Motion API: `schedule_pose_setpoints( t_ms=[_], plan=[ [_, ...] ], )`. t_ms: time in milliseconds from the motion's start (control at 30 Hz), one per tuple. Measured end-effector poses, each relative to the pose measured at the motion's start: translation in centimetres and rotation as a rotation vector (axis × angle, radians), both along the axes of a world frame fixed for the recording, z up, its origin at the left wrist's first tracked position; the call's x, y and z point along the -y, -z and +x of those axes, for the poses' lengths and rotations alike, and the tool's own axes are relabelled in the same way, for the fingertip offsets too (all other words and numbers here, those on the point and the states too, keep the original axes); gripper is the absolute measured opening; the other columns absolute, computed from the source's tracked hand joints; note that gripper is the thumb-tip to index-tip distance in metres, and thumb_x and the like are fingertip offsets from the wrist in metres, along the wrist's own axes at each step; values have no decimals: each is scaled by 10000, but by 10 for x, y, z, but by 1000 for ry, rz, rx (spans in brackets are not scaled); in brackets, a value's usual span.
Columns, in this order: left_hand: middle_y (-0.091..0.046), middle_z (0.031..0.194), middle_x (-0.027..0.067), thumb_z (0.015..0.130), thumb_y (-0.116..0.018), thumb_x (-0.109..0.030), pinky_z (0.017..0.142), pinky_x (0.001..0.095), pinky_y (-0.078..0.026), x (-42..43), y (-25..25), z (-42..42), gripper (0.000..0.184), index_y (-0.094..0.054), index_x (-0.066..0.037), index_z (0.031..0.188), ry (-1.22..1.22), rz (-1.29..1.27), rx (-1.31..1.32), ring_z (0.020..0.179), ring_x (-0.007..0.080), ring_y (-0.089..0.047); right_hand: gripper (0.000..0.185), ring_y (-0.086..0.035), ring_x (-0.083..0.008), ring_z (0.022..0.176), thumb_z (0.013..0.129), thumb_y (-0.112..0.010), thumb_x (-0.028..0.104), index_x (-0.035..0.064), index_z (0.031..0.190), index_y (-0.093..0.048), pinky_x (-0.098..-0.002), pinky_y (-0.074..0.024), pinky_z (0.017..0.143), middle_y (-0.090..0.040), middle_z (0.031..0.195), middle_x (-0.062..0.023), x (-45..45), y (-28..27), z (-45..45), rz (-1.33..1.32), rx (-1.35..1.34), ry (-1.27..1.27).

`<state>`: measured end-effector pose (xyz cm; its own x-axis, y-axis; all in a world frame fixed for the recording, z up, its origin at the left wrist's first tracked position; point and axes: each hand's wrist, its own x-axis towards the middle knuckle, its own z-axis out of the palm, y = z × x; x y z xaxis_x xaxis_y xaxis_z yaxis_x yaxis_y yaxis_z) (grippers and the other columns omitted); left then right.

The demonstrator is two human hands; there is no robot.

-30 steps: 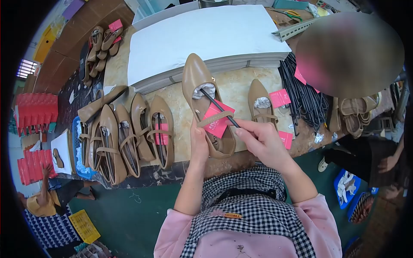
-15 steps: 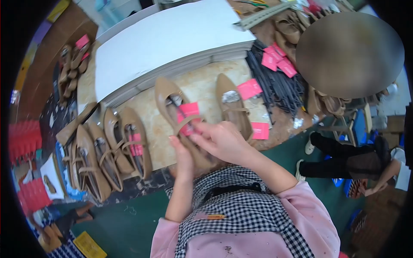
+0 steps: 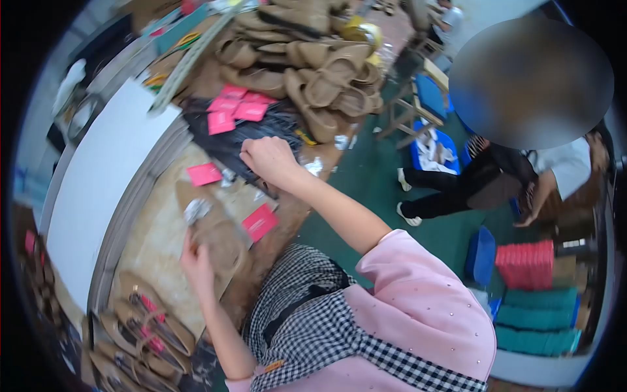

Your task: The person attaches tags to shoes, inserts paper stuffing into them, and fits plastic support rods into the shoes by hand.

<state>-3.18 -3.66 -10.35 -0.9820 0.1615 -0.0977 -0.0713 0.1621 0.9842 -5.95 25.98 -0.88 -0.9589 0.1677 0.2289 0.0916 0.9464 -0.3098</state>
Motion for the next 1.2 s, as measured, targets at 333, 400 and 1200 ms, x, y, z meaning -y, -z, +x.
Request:
schedule_pose_setpoints(
  t_ms=[333,400,1200],
  plan=[
    [-594,1348,194,974,-467,-604,834,448,-595,36,-80,22,742,-464,-31,1445,-70,882,295,1119,287,-661,424,-547,-67,542,916,-715,150,67,1322,-628,-281,-462,543,-590,588,-23,60,-91,105,-1000,370,-442],
    [-576,1389,162,998,-395,-665,954,463,-548,33,-80,26,778,-437,-53,1475,-489,560,200,1188,293,-629,452,-503,-53,547,933,-710,149,89,1372,-623,-265,-446,553,-564,581,-15,81,-89,121,-817,468,-696],
    [-582,1372,146,959,-246,-786,1030,376,-497,33,-83,92,950,-424,-3,1468,-263,608,-40,1235,247,-597,268,-541,-146,440,952,-623,97,-22,1178,-701,-319,-412,461,-548,534,-108,198,-93,98,-698,-69,-499]
  ],
)
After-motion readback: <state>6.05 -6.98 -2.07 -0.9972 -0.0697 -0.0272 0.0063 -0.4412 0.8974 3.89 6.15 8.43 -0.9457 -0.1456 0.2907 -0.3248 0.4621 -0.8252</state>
